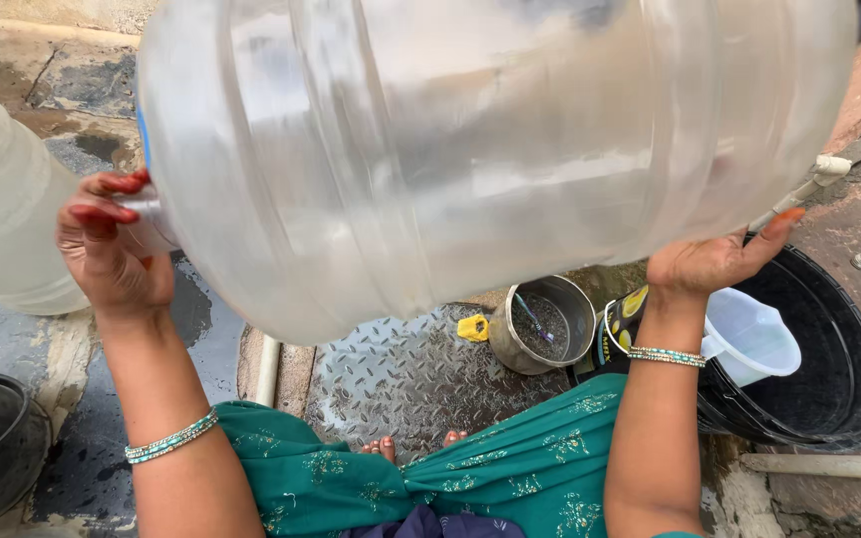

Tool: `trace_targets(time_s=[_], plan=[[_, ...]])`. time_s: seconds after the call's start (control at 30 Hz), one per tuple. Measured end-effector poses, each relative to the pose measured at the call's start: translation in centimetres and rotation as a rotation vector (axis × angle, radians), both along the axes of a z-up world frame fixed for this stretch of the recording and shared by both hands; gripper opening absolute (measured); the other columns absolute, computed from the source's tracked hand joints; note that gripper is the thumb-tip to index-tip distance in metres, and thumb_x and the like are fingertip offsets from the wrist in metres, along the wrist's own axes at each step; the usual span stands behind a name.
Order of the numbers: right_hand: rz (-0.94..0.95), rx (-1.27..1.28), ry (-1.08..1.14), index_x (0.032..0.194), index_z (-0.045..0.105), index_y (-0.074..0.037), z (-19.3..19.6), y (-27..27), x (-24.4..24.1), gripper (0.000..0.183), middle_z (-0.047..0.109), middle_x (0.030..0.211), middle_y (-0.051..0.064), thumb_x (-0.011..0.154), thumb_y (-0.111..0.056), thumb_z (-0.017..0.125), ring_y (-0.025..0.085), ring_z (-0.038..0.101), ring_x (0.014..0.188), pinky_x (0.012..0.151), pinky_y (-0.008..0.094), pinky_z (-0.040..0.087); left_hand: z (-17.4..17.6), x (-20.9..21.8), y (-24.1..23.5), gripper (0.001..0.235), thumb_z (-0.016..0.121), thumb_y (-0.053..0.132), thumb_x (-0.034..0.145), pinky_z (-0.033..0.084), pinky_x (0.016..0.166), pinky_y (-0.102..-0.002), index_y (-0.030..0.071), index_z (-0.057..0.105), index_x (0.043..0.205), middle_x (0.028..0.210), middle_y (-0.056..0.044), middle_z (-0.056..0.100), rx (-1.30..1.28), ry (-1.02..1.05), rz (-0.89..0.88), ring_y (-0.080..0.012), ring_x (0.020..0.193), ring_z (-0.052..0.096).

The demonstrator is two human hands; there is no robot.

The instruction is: The person scrubs the exterior of a large transparent plastic water container with a yellow sponge. They then shake the container to dislodge debris, rinse it with water from a jug, and inspect the interior.

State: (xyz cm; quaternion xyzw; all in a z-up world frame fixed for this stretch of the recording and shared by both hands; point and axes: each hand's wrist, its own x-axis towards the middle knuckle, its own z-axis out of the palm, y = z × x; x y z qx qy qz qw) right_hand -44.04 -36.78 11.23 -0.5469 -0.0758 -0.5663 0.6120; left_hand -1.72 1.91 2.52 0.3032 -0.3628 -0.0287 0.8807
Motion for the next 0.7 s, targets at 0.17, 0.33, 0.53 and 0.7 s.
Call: trace_targets(time_s=[0.17,0.33,0.53,0.7], plan=[[-0.131,0.058,0.072,0.152,0.039,-0.001,-3.3,-1.2,1.2,0.078,0.044,0.151,0.015,0.101,-0.058,0.056,0.026,0.046,0.138,0.119,0.043,0.036,-1.7,-0.2,-1.3,0.054,0.064,0.055,0.106,0.053,0.105,-0.043,0.01,0.055,0.078,0.086,-0.01,0.058,-0.123,0.308,0.048,-0.0259,0.098,0.065],[-0.27,0.184,0.2,0.154,0.034,-0.001,-8.4,-4.9,1.5,0.077,0.037,0.157,0.017,0.107,-0.061,0.044,0.026,0.041,0.142,0.12,0.043,0.033,-0.8,1.4,-2.2,0.064,0.056,0.074,0.092,0.059,0.086,-0.039,0.011,0.066,0.1,0.097,-0.007,0.072,0.452,0.425,0.056,-0.0226,0.096,0.072],[-0.555,0.013,1.391,0.122,0.068,0.005,-10.7,-6.1,-0.8,0.092,0.073,0.112,0.022,0.079,-0.076,0.06,0.029,0.071,0.102,0.091,0.042,0.053,-1.9,0.1,-2.4,0.072,0.062,0.073,0.084,0.057,0.057,-0.041,0.008,0.063,0.116,0.105,-0.011,0.068,1.484,0.597,0.022,-0.0303,0.074,0.068],[-0.667,-0.011,1.548,0.097,0.074,0.012,-8.4,-4.9,0.0,0.088,0.069,0.091,0.023,0.089,-0.074,0.065,0.025,0.063,0.083,0.076,0.037,0.048,-1.6,-1.0,-1.7,0.056,0.068,0.062,0.087,0.053,0.055,-0.041,0.01,0.07,0.109,0.105,-0.016,0.069,1.629,0.484,0.055,-0.0254,0.064,0.063]])
